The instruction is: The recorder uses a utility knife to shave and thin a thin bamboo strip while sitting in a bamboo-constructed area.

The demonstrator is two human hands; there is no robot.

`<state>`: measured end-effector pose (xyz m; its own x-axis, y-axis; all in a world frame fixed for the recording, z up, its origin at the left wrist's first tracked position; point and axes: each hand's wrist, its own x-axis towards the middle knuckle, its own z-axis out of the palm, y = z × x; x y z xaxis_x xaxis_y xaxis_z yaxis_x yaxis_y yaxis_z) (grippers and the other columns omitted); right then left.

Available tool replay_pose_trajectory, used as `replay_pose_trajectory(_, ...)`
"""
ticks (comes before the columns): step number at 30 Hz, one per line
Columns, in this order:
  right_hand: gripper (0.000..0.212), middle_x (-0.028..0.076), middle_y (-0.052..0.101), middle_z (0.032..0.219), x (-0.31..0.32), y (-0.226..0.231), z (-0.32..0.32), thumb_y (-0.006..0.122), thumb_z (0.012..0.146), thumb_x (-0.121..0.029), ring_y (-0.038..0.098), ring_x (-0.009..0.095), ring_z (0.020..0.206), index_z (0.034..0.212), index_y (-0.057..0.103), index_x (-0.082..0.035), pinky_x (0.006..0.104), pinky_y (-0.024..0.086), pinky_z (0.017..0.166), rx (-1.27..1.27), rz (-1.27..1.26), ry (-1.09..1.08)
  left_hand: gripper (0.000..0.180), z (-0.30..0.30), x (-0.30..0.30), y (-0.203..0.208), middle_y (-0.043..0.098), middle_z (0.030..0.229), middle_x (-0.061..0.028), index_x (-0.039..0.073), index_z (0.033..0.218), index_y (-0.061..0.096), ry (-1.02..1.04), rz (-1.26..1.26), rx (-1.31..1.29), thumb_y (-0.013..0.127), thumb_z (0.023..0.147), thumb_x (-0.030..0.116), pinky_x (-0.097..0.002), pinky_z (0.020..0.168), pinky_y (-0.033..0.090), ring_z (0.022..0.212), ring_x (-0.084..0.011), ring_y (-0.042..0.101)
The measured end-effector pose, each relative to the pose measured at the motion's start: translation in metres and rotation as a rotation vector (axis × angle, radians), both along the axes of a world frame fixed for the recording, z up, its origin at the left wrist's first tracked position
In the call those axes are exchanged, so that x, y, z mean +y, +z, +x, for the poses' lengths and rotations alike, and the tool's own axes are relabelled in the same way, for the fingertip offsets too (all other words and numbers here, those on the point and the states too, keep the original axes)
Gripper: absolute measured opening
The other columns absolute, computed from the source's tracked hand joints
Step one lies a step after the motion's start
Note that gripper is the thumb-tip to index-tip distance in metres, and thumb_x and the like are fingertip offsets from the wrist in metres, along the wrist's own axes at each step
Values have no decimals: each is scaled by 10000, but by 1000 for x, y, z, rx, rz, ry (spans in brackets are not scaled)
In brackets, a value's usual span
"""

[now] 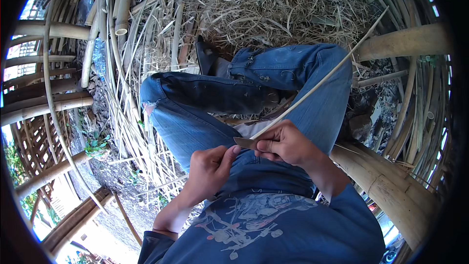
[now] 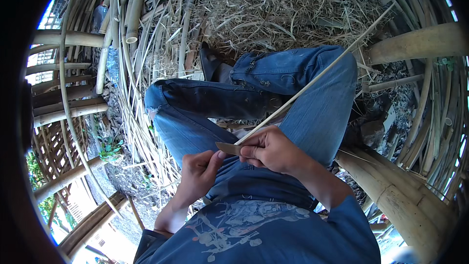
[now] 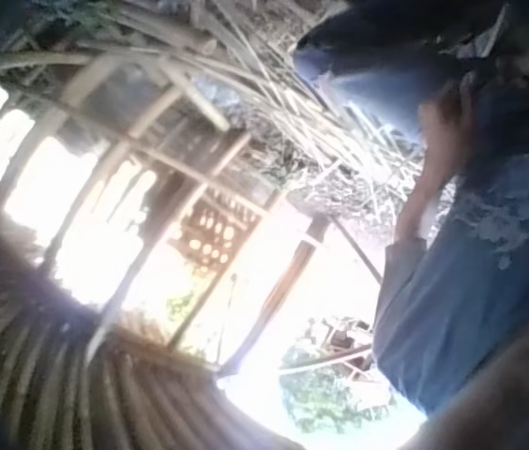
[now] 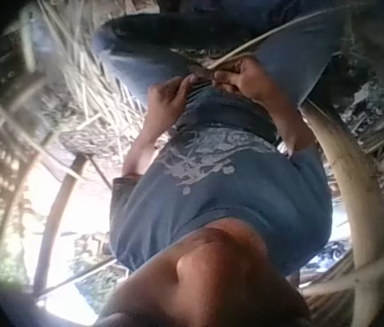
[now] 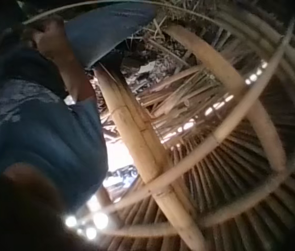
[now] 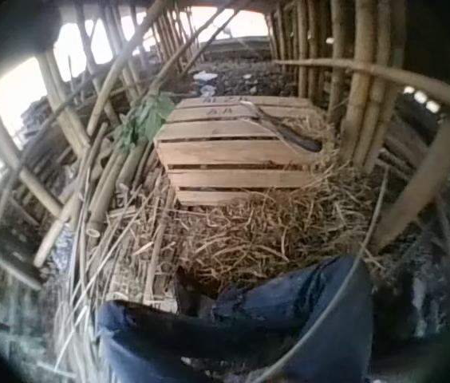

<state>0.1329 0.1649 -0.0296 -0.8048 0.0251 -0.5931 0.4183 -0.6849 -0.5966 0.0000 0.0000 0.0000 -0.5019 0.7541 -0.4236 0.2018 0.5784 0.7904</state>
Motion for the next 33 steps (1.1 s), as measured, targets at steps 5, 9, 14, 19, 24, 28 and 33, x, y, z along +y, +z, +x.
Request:
replay_pose_trajectory(5,124,125,668,757,6,13,-2,572,887,59,538,87,569,947,673,99,210,411,483,-66,164,-26,411,-2,0,4,387,443,-97,-25,583,533,35,36,5,657,920,174,-324,380,266,415,-107,292)
replay_pose_trajectory(9,120,122,669,756,10,13,0,578,881,64,539,83,573,944,673,104,208,410,484,-70,179,7,409,-3,-6,4,389,444,-104,-27,583,530,20,31,33,661,917,170,-324,380,265,416,-104,292)
replay_pose_trajectory(14,115,108,663,744,7,13,0,591,876,61,535,73,565,937,680,99,208,405,478,-96,249,-40,411,-3,-8,2,419,445,-106,-22,580,528,28,36,48,661,917,171,-325,379,264,413,-100,301)
replay_pose_trajectory(19,107,82,639,679,5,11,2,595,884,44,515,67,522,926,687,82,203,391,460,-70,348,-61,412,-4,-8,2,412,440,-88,-21,580,532,28,30,57,660,919,174,-319,377,261,417,-89,304)
replay_pose_trajectory(24,193,23,540,573,58,11,22,573,914,-33,440,49,456,749,637,43,193,312,399,-245,578,-439,414,-11,-28,-7,387,428,-72,-23,580,548,59,8,38,650,926,181,-308,375,251,423,-77,300)
replay_pose_trajectory(28,195,22,535,567,67,20,27,573,916,-44,433,52,448,751,643,36,199,306,393,-244,546,-457,411,-7,-41,-16,388,425,-74,-29,595,565,108,-59,23,652,925,202,-310,379,254,420,-86,298)
replay_pose_trajectory(33,159,31,578,608,15,11,5,555,924,3,504,53,531,840,682,48,224,384,476,-57,408,-27,399,5,-11,-14,413,440,-86,-29,607,567,124,-39,59,666,913,207,-318,390,269,418,-106,310)
